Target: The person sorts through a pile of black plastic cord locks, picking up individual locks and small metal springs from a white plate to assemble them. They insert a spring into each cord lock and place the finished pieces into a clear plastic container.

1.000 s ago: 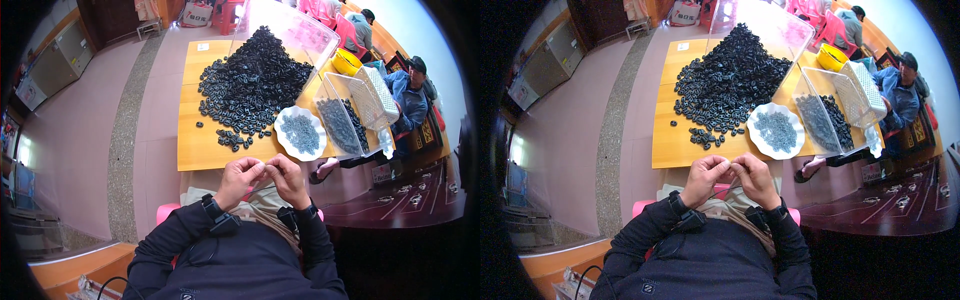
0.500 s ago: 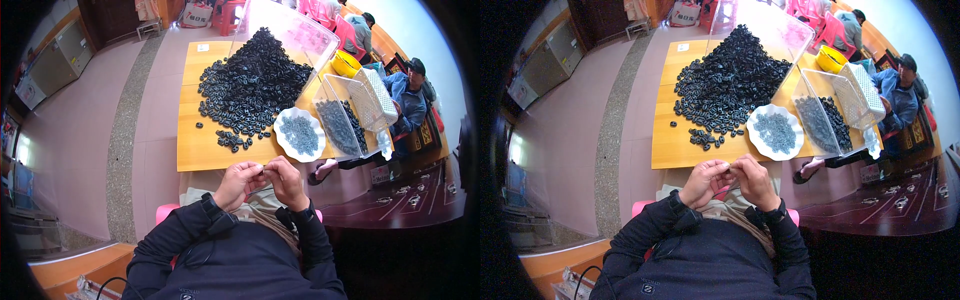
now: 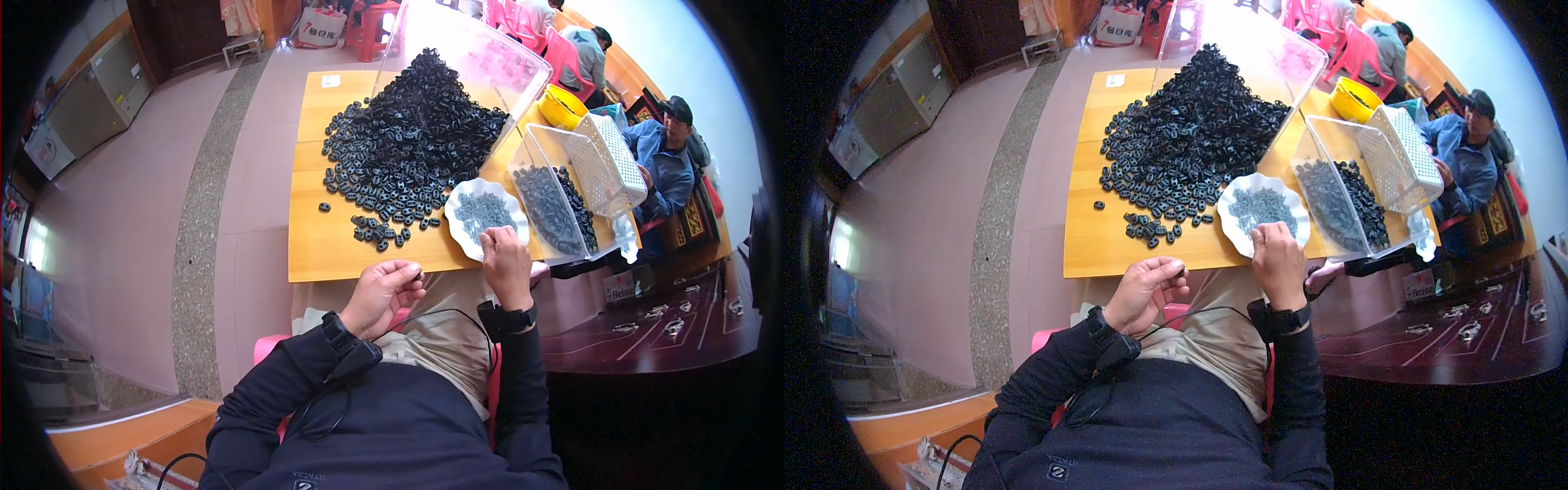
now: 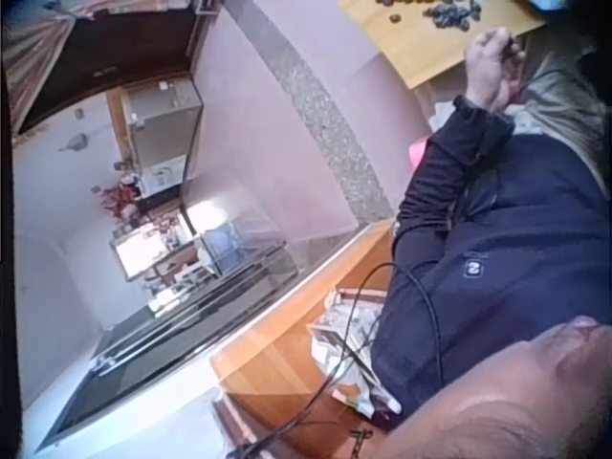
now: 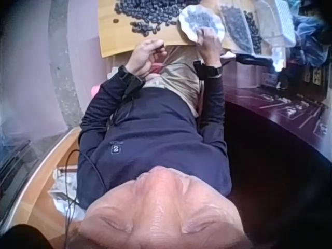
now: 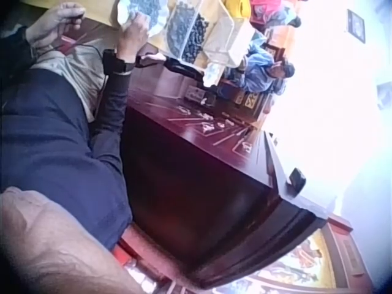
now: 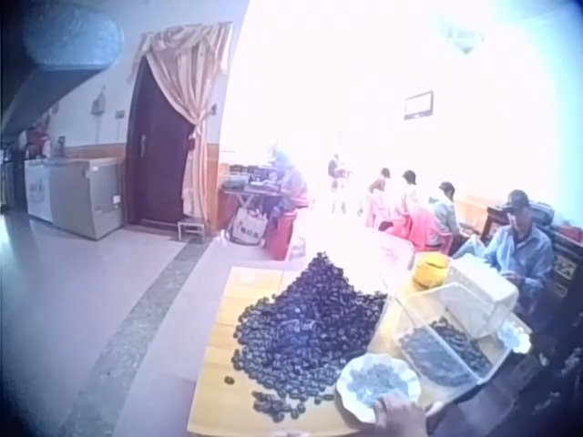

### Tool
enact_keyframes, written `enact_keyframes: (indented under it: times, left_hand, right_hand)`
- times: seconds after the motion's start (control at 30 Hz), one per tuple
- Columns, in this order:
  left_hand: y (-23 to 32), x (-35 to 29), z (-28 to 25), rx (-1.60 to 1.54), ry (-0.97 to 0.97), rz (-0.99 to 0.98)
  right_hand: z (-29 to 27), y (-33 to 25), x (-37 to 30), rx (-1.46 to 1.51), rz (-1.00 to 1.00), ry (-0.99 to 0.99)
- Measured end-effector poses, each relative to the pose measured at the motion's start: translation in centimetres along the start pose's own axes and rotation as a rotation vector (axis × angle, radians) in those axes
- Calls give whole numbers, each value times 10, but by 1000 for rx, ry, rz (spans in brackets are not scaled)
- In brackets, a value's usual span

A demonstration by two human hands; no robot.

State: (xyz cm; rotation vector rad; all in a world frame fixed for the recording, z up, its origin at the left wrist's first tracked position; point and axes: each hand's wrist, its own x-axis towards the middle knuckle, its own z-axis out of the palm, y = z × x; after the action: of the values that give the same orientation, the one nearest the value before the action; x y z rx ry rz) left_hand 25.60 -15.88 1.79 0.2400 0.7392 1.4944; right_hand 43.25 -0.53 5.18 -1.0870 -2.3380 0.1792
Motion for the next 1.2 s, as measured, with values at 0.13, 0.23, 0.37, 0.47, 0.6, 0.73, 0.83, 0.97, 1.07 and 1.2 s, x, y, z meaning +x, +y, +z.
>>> enact_keyframes:
  times: [0.13, 0.23, 0.37, 0.47, 0.6, 0.73, 0.83, 0.97, 1.07, 1.2]
  left_hand:
    - [0, -1, -1, 21, 29, 6]
    - [-3, 0, 0, -4, 7, 9]
    - [-4, -2, 0, -24, -7, 14]
    - [-4, -2, -1, -30, -17, 18]
    - [-3, -3, -1, -14, -27, 35]
    - [-4, -2, -3, 12, -23, 34]
    - [-4, -2, -3, 10, -26, 9]
    - [0, -6, 3, 20, -12, 42]
    - [3, -8, 3, 31, 27, 58]
    - [1, -7, -1, 11, 43, 54]
  right_hand:
    - [-2, -18, -4, 298, -20, -97]
    - [6, -36, -19, 749, -82, -249]
    - [16, -55, -29, 862, -74, -267]
    - [28, -53, -34, 995, -70, -202]
    - [29, -57, -36, 1009, -58, -173]
    - [29, -57, -37, 980, -34, -182]
    - [27, -59, -38, 1018, 23, -229]
    - [29, -51, -40, 1133, 103, -270]
    - [31, -49, -41, 1187, 146, -278]
    - [34, -46, -44, 1214, 172, -312]
